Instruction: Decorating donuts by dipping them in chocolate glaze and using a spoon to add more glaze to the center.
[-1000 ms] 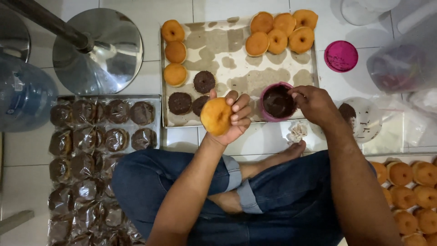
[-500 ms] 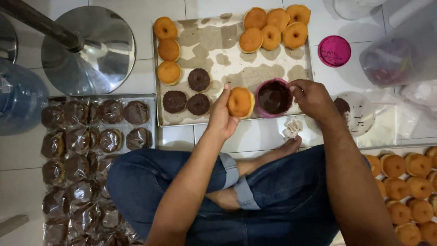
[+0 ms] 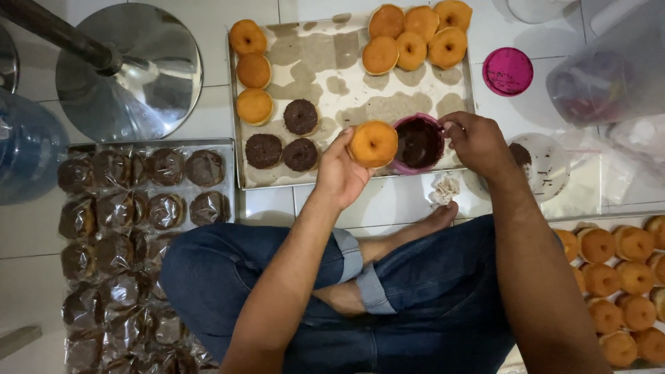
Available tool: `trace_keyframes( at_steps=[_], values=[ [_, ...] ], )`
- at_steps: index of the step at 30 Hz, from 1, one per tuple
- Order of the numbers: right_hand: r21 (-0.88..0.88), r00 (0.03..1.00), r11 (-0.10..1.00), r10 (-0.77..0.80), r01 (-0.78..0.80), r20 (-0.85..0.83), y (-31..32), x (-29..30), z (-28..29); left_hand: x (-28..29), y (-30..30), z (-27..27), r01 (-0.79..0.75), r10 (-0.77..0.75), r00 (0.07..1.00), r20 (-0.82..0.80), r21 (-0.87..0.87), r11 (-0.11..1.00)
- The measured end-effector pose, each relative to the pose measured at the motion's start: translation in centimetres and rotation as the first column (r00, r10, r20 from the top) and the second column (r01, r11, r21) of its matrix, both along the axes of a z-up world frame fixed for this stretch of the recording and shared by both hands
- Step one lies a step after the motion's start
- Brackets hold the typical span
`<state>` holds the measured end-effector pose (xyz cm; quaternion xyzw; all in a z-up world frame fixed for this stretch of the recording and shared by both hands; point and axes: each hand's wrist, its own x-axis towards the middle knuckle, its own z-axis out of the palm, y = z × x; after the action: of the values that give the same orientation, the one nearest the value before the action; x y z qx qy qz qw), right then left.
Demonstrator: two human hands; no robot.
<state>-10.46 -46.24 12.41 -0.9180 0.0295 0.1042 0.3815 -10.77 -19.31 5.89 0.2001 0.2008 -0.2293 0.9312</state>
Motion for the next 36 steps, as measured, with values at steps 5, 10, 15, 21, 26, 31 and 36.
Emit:
trace_keyframes(
  at_steps=[5,10,15,21,26,31,36],
  values=[
    [0.007,0.999,0.999,-0.041,0.041,-0.018,0.2,0.2,0.0,0.3,0.0,-3.2,0.005,-0.004,0.999,0.048,-0.015,1.000],
    [0.016,0.996,0.996,-0.089,0.088,0.021,-0.8,0.3,-1.0,-0.3,0.7,1.4,0.000,0.002,0.999,0.053,-0.030,1.000],
    [-0.038,0.993,0.994,-0.104,0.106,0.055,-1.2,0.6,-2.2,-0.1,0.8,0.7,-0.022,0.024,0.999,0.049,-0.024,0.999],
    [0.007,0.995,0.996,-0.094,0.094,0.037,-0.3,1.0,-3.7,0.1,1.0,-0.5,-0.023,0.022,0.999,0.036,0.025,0.999],
    [0.035,0.993,0.994,-0.099,0.102,-0.071,-0.6,1.0,-4.2,0.0,0.9,-0.5,-0.021,0.020,0.999,0.034,0.019,1.000],
    [0.240,0.961,0.936,-0.222,0.257,-0.165,-0.6,0.9,-3.9,-0.1,0.7,0.9,-0.006,0.006,0.997,0.077,0.001,1.000],
    [0.315,0.918,0.864,-0.349,0.392,-0.186,-1.8,0.5,-2.2,-0.3,0.3,1.1,0.005,-0.004,0.992,0.124,-0.012,1.000]
  ],
)
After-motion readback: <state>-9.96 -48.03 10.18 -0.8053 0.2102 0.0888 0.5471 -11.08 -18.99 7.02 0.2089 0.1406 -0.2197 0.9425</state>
